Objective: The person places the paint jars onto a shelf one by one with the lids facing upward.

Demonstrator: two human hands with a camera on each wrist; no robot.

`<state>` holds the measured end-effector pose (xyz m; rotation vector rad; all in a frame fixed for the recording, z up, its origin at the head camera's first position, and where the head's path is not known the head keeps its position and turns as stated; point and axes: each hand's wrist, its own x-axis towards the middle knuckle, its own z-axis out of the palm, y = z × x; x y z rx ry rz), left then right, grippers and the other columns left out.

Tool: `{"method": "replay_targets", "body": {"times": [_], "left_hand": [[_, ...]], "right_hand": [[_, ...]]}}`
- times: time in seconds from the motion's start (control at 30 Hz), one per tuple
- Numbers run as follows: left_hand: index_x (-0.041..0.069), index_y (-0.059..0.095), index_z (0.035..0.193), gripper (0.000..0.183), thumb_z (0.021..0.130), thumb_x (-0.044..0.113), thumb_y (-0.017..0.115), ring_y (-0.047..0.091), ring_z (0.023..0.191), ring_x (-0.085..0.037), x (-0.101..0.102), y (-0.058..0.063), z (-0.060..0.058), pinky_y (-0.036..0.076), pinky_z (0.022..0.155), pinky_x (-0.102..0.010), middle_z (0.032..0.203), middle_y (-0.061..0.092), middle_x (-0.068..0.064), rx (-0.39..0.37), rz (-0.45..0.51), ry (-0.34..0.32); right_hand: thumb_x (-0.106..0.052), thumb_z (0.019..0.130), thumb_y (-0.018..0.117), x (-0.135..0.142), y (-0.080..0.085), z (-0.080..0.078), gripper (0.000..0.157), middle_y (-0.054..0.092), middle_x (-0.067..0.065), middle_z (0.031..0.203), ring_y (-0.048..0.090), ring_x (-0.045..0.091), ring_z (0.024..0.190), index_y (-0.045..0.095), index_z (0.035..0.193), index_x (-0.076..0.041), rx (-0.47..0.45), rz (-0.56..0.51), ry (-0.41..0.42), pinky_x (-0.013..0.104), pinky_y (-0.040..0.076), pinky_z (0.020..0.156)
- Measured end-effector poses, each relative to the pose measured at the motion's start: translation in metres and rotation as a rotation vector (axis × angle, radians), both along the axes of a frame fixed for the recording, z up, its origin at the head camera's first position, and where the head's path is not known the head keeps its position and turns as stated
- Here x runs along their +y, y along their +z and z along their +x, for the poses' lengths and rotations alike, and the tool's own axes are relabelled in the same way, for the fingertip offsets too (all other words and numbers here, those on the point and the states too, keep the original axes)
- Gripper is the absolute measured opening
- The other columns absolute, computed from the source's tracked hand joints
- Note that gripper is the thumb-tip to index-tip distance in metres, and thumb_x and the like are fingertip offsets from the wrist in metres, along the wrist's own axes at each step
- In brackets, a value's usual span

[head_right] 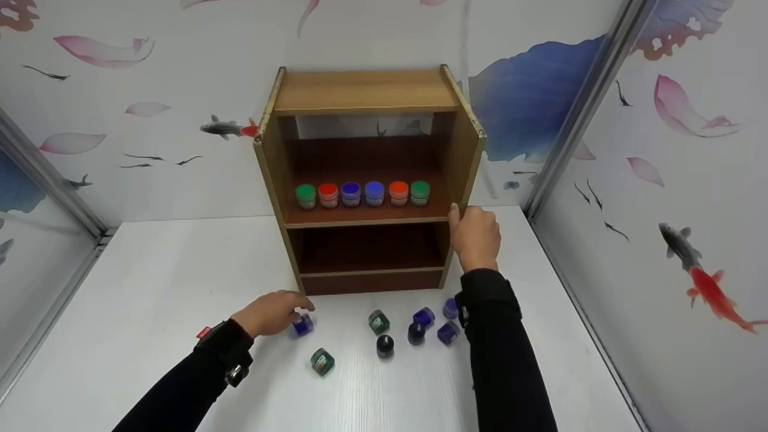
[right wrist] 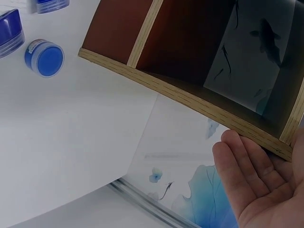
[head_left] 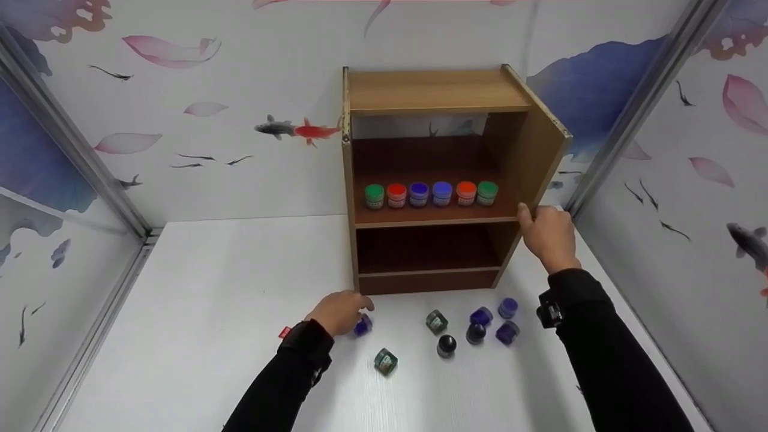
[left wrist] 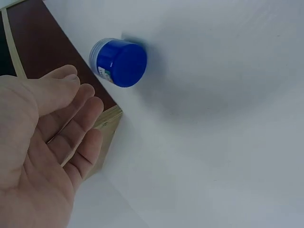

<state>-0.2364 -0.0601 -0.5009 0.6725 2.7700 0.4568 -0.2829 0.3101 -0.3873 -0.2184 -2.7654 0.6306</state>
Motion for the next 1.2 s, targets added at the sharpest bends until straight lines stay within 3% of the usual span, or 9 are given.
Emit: {"method": "replay_targets", "body": {"times": [0.73,1.2], "left_hand": [[0.011,0.07,0.115,0.028,0.087,0.015,0.071,0.068,0.101,-0.029,-0.001,-0.026,0.008,0.053,0.087,-0.045,0.108,0.073,-0.008,0.157,0.015,-0.065],[0.008,0.071,0.108,0.027,0.081,0.012,0.075,0.068,0.092,-0.026,0.004,-0.03,0.009,0.055,0.083,-0.041,0.098,0.072,-0.008,0.163,0.016,-0.067]], "right_hand": [[-0.039,0.103,0.041,-0.001,-0.001,0.001,0.051,0.051,0.013,0.062,0.055,0.032,0.061,0.048,0.065,-0.005,0.01,-0.01,-0.008,0.034,0.036,0.054],[-0.037,0.103,0.041,-0.001,0.0,0.002,0.051,0.057,0.018,0.068,0.058,0.036,0.067,0.052,0.067,-0.003,0.013,-0.011,0.002,0.038,0.04,0.057]]}}
